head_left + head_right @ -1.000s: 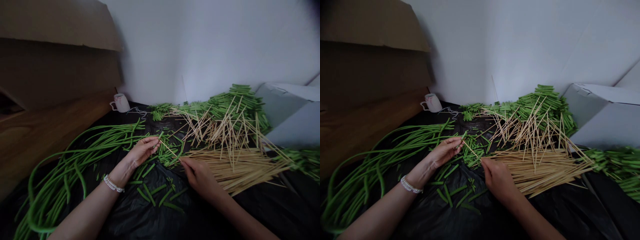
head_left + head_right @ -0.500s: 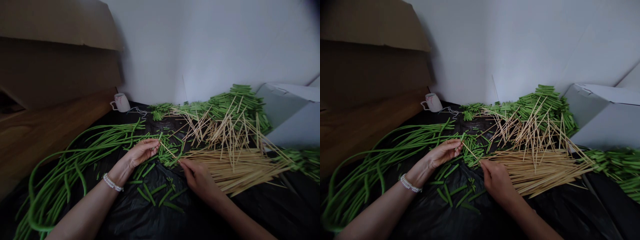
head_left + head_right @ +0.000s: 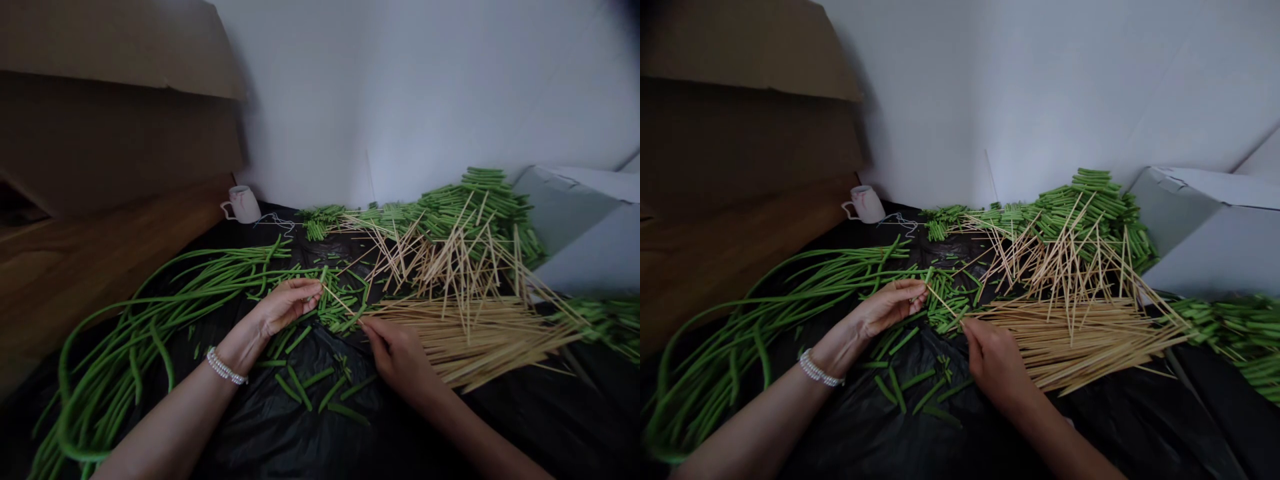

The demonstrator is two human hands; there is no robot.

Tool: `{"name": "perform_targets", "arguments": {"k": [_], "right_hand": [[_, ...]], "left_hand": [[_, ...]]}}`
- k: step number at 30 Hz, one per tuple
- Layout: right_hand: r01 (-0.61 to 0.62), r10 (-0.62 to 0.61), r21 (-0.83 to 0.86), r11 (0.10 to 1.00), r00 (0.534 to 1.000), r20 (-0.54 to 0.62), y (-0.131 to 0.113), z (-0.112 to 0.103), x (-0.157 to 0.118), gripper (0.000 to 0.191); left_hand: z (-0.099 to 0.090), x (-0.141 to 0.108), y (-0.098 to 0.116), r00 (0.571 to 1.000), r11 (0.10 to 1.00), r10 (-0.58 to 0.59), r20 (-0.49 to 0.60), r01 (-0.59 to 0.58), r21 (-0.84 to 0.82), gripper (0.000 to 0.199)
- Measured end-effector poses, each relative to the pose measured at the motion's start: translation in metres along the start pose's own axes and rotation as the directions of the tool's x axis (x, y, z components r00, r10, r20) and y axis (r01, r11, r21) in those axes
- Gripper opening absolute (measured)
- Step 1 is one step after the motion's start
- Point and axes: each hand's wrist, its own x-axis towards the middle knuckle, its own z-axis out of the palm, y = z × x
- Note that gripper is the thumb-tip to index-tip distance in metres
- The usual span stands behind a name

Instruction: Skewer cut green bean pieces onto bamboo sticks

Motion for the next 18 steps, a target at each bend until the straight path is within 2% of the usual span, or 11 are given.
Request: {"name": "perform_targets", "arguments": {"k": [4,6,8,14,16,18], "right_hand": [[0.015,-0.015,0.029,0.999,1.000,-0.001,-0.004,0.000,0.001,0.024],[0.031,-0.031,0.043,0.999,1.000,0.000,-0.006,0.000,0.002,0.025],[0.043,-0.042,0.052,0.998,0.999,-0.018,-0.007,0.000,0.004,0.025],[0.051,-0.049,0.056,0.997,0.998,-0.033,-0.004,0.001,0.005,0.027],[0.042,-0.040,0.039,0.998,0.998,-0.038,-0.002,0.002,0.004,0.027],[0.038,-0.037,0.019,0.999,0.999,-0.037,-0.001,0.003,0.004,0.027]], "left_hand": [[0.010,-0.004,-0.011,1.000,0.990,-0.017,-0.006,0.017,0.139,0.017],[0.016,-0.006,-0.020,0.995,0.968,-0.067,0.070,0.048,0.246,0.020],[0.021,-0.007,-0.027,0.991,0.960,-0.034,0.128,-0.003,0.279,0.021],[0.021,-0.007,-0.032,0.978,0.929,0.049,0.204,-0.120,0.351,0.026],[0.023,-0.008,-0.034,0.964,0.886,0.065,0.257,-0.174,0.430,0.024],[0.026,-0.010,-0.036,0.947,0.798,0.098,0.306,-0.259,0.544,0.018]]}}
